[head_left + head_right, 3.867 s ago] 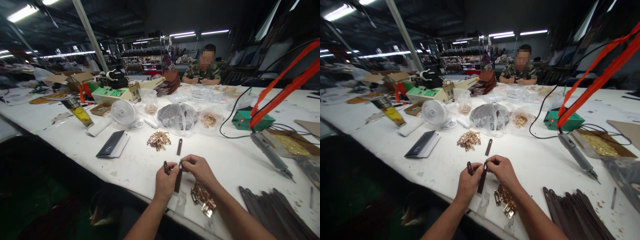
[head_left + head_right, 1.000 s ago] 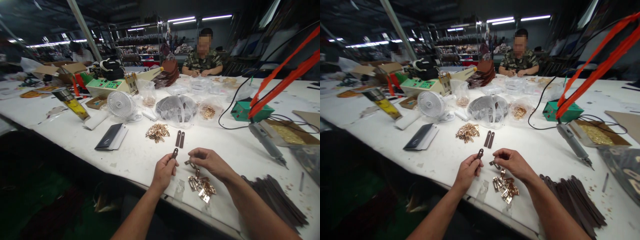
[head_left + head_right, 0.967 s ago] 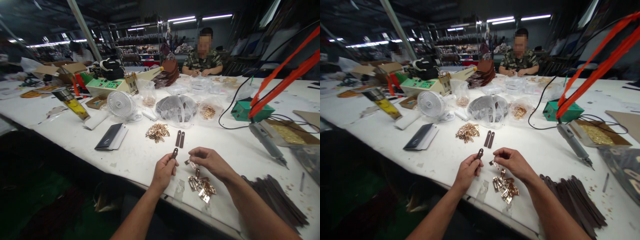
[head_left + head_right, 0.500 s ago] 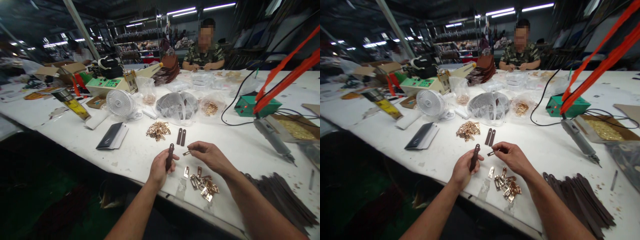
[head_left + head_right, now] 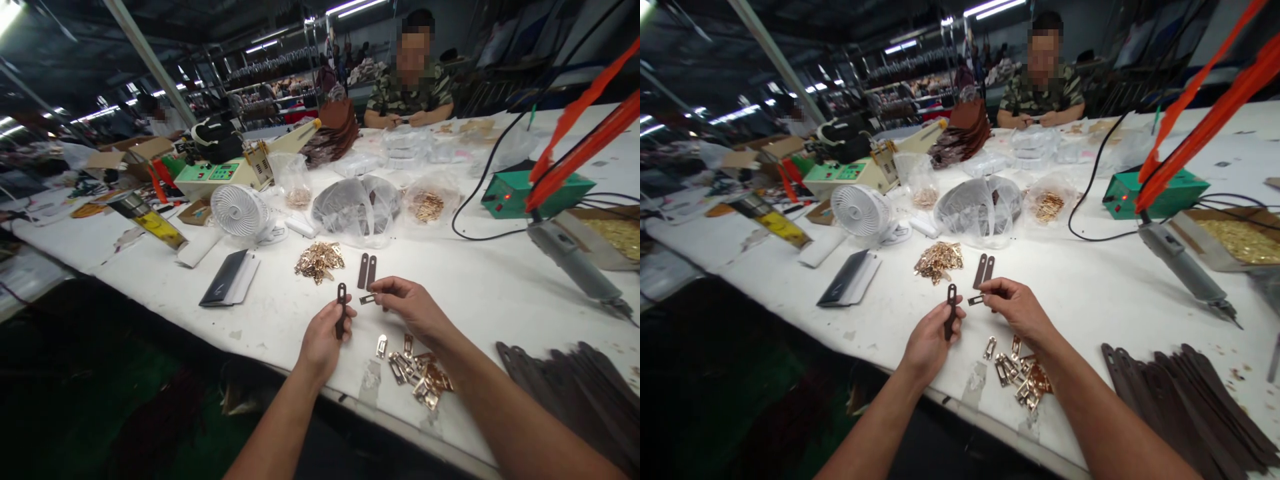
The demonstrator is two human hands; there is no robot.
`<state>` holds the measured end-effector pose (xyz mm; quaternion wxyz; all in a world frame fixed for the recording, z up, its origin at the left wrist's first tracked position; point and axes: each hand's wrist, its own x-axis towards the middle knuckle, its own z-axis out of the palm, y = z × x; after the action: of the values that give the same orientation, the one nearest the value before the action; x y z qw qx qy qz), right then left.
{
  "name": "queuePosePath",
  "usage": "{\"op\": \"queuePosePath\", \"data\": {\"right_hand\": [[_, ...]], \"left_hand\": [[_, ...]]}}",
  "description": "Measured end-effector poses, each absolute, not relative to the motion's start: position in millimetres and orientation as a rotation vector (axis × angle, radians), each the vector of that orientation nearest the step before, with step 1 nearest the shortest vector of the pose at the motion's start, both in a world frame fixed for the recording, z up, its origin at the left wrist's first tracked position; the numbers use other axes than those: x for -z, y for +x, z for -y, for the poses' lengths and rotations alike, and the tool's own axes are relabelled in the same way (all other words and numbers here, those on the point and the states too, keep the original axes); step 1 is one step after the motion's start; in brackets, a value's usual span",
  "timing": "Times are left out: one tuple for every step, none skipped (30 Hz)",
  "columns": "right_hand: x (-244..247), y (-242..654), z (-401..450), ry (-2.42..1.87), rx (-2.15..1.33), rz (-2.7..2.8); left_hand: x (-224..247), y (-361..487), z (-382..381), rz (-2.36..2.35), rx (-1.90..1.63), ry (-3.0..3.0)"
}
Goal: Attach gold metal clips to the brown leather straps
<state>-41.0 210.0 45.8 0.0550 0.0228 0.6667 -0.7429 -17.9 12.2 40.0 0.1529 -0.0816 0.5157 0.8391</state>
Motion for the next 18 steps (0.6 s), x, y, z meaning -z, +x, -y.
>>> {"op": "queuePosePath", "data": {"right_hand": [[-44.4, -40.5, -211.7, 0.08, 2.259, -2.017], [-43.6, -40.2, -213.4, 0.085, 2.262, -2.011], [-43.1, -39.9, -215.0, 0.085, 2.266, -2.005], [-42.9, -39.8, -216.3, 0.08, 2.273, -1.996], [-43.1, -39.8, -217.4, 0.071, 2.279, -1.985], [-43.4, -39.8, -218.4, 0.062, 2.282, -1.973], [-43.8, -39.8, -219.1, 0.051, 2.284, -1.964], [-44.3, -39.7, -219.8, 0.043, 2.285, -1.958], [-44.8, -39.7, -220.5, 0.04, 2.284, -1.955], [-45.2, -39.6, -221.2, 0.041, 2.284, -1.957], [-45.5, -39.6, -221.9, 0.041, 2.284, -1.959], [-45.6, -39.7, -222.5, 0.039, 2.284, -1.963], [-45.5, -39.8, -223.1, 0.032, 2.282, -1.965], [-45.0, -40.0, -223.5, 0.022, 2.278, -1.967], [-44.1, -40.2, -223.7, 0.009, 2.273, -1.971], [-42.9, -40.3, -223.8, 0.0, 2.265, -1.979], [-41.5, -40.4, -223.7, -0.005, 2.252, -1.989], [-40.0, -40.3, -223.5, -0.006, 2.238, -2.002]], "left_hand": [[-40.3, -17.2, -13.0, -1.495, -2.402, -0.238], [-40.4, -16.6, -13.9, -1.516, -2.398, -0.242], [-40.5, -16.0, -14.7, -1.537, -2.391, -0.242], [-40.2, -15.4, -15.5, -1.558, -2.381, -0.239], [-39.8, -14.8, -16.3, -1.583, -2.37, -0.235], [-39.2, -14.0, -17.0, -1.617, -2.357, -0.227], [-38.5, -13.1, -17.9, -1.664, -2.338, -0.219], [-38.0, -11.9, -18.9, -1.726, -2.308, -0.21], [-37.5, -10.5, -20.0, -1.797, -2.273, -0.199], [-37.2, -8.9, -21.1, -1.867, -2.238, -0.192], [-37.1, -7.3, -22.2, -1.926, -2.205, -0.191], [-37.0, -5.7, -23.1, -1.968, -2.18, -0.198], [-37.0, -4.2, -23.6, -1.991, -2.168, -0.21], [-37.0, -2.9, -23.8, -2.0, -2.164, -0.225], [-37.0, -1.9, -23.6, -2.001, -2.164, -0.242], [-37.1, -1.0, -23.2, -1.996, -2.164, -0.255], [-37.2, -0.4, -22.7, -1.985, -2.163, -0.266], [-37.5, 0.2, -22.2, -1.973, -2.161, -0.273]]}}
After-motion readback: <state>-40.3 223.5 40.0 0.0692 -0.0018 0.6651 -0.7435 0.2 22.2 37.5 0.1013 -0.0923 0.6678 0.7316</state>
